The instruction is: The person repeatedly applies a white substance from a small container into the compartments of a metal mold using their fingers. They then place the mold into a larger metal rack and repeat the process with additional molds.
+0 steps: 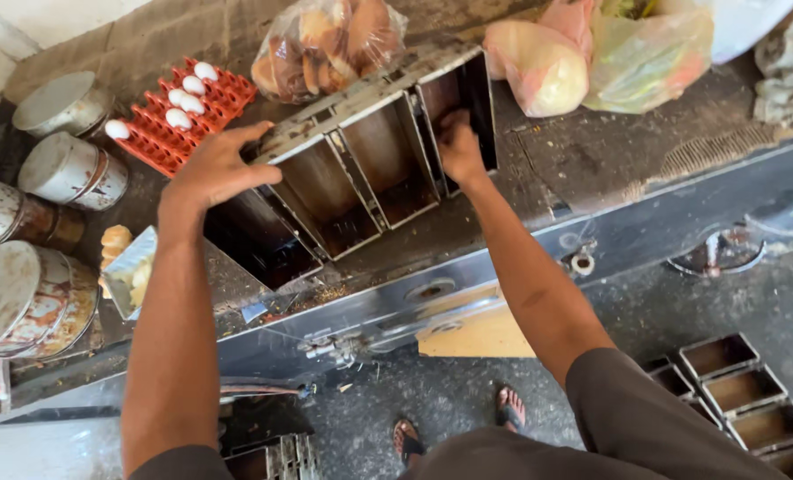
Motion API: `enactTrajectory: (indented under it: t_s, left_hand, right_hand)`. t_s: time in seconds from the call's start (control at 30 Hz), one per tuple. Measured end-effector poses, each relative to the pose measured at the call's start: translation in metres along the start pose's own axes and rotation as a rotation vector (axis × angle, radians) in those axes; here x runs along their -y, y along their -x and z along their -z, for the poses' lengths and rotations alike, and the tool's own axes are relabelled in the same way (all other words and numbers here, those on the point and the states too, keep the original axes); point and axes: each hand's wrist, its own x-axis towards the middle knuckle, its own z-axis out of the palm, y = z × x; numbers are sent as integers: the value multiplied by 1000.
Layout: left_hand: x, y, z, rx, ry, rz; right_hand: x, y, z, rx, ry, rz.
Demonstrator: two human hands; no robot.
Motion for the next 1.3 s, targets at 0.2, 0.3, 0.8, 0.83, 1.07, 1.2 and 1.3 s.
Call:
enactTrajectory:
  t_s: [0.2, 0.3, 0.8, 0.83, 1.07, 1.2, 1.3]
  left_hand:
    - [-16, 4, -2, -23, -31, 27]
    - [-37, 17, 0, -24, -96, 58]
    - [-107, 23, -16, -164, -77, -396]
    - [-110, 23, -14, -158, -43, -408]
    - [-159, 45, -51, 62, 346, -286]
    - [-205, 66, -129, 289, 723, -211]
    - [-243, 81, -217, 424, 909, -121]
  right_hand:
    - [87, 46, 37, -142, -112, 35]
    - [122, 92, 62, -145, -231, 46]
    - [167, 551, 216, -579, 464, -633]
    - [175, 569, 220, -668, 435, -659]
    - [209, 607, 230, -955, 253, -655]
    - [217, 590, 259, -966, 373, -549]
    - [223, 566, 313, -1038, 429, -532]
